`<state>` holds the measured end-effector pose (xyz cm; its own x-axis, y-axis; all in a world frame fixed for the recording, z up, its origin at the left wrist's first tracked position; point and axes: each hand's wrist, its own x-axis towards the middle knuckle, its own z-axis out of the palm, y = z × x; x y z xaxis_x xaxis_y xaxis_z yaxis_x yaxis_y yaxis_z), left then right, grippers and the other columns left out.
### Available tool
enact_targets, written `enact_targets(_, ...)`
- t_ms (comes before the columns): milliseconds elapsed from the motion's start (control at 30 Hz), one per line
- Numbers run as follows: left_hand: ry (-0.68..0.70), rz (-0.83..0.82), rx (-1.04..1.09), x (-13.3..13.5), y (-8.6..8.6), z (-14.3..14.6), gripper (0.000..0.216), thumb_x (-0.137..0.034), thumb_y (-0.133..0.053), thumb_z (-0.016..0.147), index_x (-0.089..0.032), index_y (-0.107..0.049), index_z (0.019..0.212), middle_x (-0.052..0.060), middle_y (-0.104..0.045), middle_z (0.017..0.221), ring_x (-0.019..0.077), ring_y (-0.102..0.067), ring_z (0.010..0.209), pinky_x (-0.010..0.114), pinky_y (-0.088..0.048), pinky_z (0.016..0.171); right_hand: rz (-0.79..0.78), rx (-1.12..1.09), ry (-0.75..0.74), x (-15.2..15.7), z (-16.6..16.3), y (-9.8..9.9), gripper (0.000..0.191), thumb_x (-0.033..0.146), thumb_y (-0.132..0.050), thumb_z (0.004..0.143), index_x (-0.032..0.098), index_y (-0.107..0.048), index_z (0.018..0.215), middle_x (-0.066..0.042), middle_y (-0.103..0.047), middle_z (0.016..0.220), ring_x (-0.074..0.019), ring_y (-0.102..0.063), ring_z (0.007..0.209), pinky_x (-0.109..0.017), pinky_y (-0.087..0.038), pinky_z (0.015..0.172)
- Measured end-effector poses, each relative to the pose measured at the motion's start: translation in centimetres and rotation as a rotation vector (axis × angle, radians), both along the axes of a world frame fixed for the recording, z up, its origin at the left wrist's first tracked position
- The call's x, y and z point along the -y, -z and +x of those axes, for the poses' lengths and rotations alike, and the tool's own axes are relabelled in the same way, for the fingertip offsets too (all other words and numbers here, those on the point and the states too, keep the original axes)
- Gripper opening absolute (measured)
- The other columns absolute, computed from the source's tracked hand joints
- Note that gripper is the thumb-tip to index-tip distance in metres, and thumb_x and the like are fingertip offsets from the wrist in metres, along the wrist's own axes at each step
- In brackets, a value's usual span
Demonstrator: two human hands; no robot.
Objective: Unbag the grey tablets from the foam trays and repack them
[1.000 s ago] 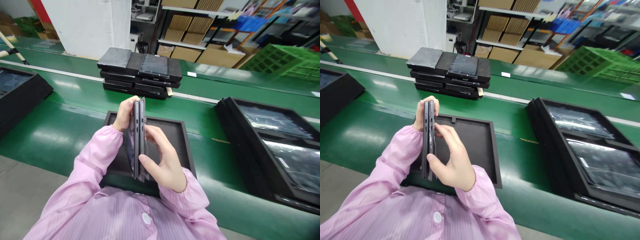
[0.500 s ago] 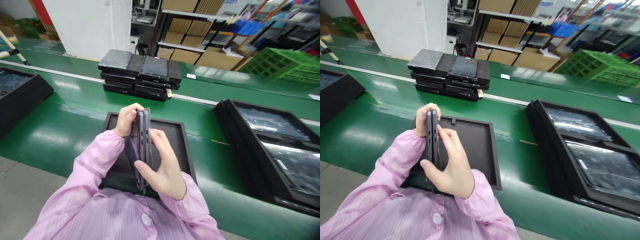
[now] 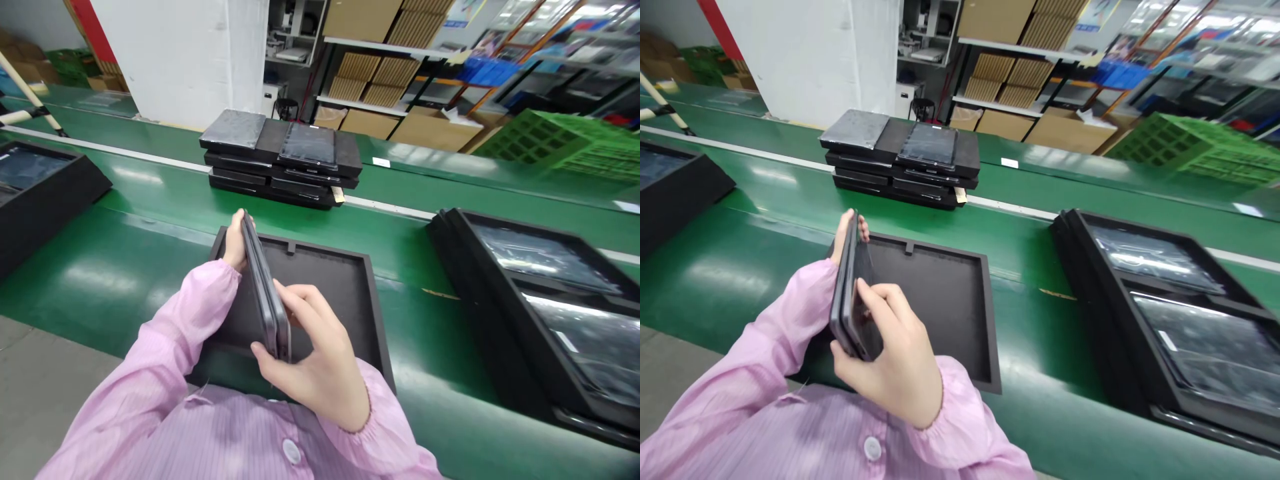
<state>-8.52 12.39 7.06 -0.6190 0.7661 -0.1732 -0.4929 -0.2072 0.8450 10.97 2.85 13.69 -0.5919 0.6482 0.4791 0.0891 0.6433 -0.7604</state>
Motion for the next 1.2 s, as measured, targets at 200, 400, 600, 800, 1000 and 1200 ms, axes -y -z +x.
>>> enact_targets(200,-0.118,0.398,-0.277,-2.8,-4.9,-2.2,0.033,-0.04,-0.052,0.093,-0.018,-0.052,0.068,-0.002,-0.047,0.058,0.008,-0.047,0.048,0.018,-0.039,0.048,-0.105,0.23,-0.091,-2.2,1.4,0.2,0.06,0.018,-0.07,0.076,0.018,-0.05,0.133,-0.007,-0.055,0.106,-0.0126,-0.059,0.078,-0.029,-0.059,0.074)
enact_targets(400,-0.096,0.561,-0.41,-4.3,-4.6,-1.7,0.032,-0.045,-0.061,0.088,-0.023,-0.04,0.078,-0.007,-0.041,0.052,0.0086,-0.04,0.041,0.022,-0.032,0.044,-0.328,0.378,-0.329,-5.9,1.0,1.0,0.039,0.029,-0.064,0.08,0.014,-0.061,0.116,-0.008,-0.058,0.099,-0.0121,-0.062,0.073,-0.026,-0.06,0.064)
enact_targets(600,-0.035,0.527,-0.498,-5.3,-4.1,-1.2,0.041,-0.062,-0.054,0.086,-0.024,-0.041,0.086,-0.006,-0.04,0.056,0.0093,-0.044,0.044,0.024,-0.03,0.047,-0.386,0.304,-0.135,-6.1,-0.2,1.4,0.021,0.029,-0.063,0.08,0.013,-0.067,0.094,-0.006,-0.063,0.085,-0.0129,-0.065,0.069,-0.023,-0.059,0.06)
enact_targets(800,-0.023,0.5,-0.5,-6.0,-3.7,-0.9,0.045,-0.066,-0.054,0.084,-0.023,-0.042,0.088,-0.005,-0.039,0.059,0.012,-0.052,0.054,0.025,-0.031,0.051,-0.397,0.285,-0.101,-6.4,-0.1,1.4,0.017,0.022,-0.057,0.08,0.013,-0.067,0.09,-0.005,-0.066,0.082,-0.0126,-0.064,0.065,-0.023,-0.057,0.059)
enact_targets(1000,-0.03,0.496,-0.539,-6.0,-3.8,-0.8,0.044,-0.067,-0.052,0.085,-0.023,-0.045,0.085,-0.005,-0.041,0.058,0.011,-0.049,0.05,0.025,-0.034,0.05,-0.39,0.263,-0.106,-6.8,0.0,1.6,0.017,0.019,-0.055,0.078,0.013,-0.067,0.088,-0.005,-0.066,0.081,-0.0123,-0.063,0.064,-0.023,-0.057,0.06)
enact_targets(1200,-0.006,0.556,-0.594,-5.2,-4.4,-0.1,0.041,-0.065,-0.045,0.089,-0.024,-0.05,0.082,-0.003,-0.045,0.056,0.0131,-0.046,0.049,0.027,-0.035,0.048,-0.372,0.275,-0.142,-6.7,0.4,1.3,0.017,0.014,-0.053,0.075,0.014,-0.066,0.086,-0.004,-0.065,0.081,-0.0125,-0.064,0.064,-0.025,-0.058,0.063)
